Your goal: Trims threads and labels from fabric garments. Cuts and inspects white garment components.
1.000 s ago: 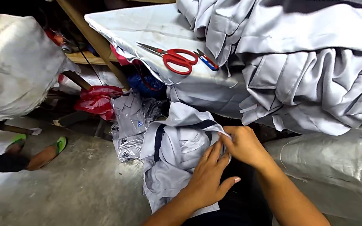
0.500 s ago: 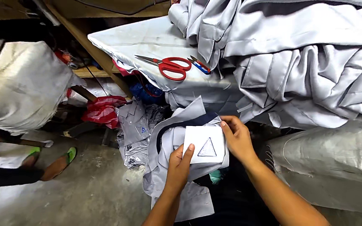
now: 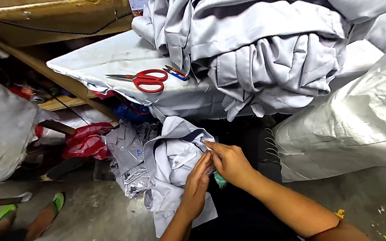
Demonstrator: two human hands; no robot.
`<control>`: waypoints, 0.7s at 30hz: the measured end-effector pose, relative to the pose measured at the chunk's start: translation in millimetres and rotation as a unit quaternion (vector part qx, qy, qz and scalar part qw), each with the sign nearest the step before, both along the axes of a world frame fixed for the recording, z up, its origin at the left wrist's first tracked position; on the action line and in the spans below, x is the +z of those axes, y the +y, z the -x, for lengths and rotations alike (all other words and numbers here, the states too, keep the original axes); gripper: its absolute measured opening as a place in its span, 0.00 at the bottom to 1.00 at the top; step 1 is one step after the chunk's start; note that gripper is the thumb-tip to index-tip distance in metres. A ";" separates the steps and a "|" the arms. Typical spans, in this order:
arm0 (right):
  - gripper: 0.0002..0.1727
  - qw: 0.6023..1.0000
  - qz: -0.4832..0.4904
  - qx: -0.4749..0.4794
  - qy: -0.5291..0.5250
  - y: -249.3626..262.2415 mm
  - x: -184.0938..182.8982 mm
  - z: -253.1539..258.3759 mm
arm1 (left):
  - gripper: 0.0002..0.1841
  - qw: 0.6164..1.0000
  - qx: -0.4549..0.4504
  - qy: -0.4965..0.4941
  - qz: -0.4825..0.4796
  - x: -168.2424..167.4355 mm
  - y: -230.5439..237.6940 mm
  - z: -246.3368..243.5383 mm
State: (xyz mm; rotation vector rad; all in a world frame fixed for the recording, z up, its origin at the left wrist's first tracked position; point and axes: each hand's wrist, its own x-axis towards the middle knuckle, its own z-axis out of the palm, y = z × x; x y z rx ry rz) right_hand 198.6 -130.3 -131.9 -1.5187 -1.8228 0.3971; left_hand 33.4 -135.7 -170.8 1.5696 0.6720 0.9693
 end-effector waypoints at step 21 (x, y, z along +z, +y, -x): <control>0.16 0.987 -0.063 0.147 0.007 178.6 89.8 21.0 | 0.03 0.958 0.206 -0.085 0.179 47.7 32.6 22.5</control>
